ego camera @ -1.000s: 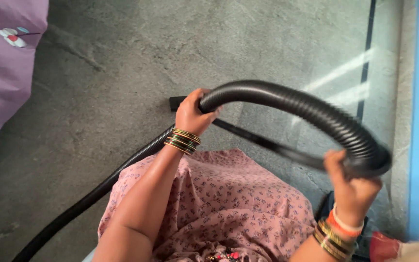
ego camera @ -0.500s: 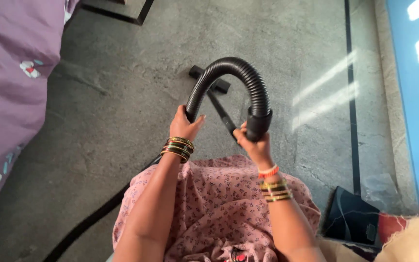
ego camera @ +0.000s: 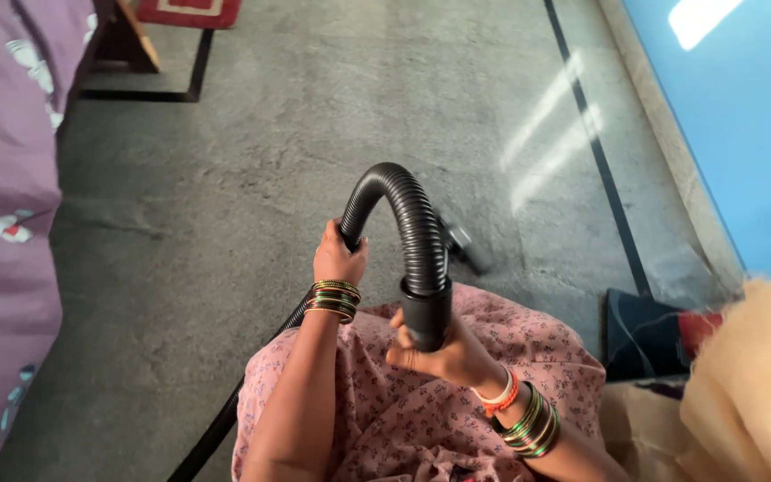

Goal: The person uses a vacuum cleaner with a flexible hose and floor nozzle to clean a tiled floor. They move the nozzle back and forth across the surface, maneuvering around a bed and a red mat.

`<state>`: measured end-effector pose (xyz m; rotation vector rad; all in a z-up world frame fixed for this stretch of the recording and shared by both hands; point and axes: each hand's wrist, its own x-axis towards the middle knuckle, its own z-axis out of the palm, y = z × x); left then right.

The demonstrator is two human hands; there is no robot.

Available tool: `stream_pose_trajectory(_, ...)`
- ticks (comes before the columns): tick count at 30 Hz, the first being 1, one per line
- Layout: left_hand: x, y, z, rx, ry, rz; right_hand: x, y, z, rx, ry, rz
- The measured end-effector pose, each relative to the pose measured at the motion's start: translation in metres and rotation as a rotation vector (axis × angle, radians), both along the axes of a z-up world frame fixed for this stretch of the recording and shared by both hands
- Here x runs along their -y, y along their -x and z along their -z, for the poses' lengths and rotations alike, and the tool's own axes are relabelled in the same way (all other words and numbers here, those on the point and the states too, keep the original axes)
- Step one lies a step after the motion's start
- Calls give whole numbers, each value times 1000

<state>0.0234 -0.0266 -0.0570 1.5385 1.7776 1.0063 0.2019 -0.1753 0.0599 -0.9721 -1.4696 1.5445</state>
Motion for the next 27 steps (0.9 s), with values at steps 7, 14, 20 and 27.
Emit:
stream_pose_trajectory(7,9,-18,8,-73,-22,74,-40,-7,-9,-133,103,130)
stream_pose_trajectory(14,2,-9,2,-224,-83,114,-119,-93,56,122,14,511)
stream_pose_trajectory(20,-9,-55,4,-266,-69,233,-134,-195,91,548,-195,905)
stream_pose_trajectory(27,-12,-106,10,-225,-47,145,-121,-190,68,456,-313,1027)
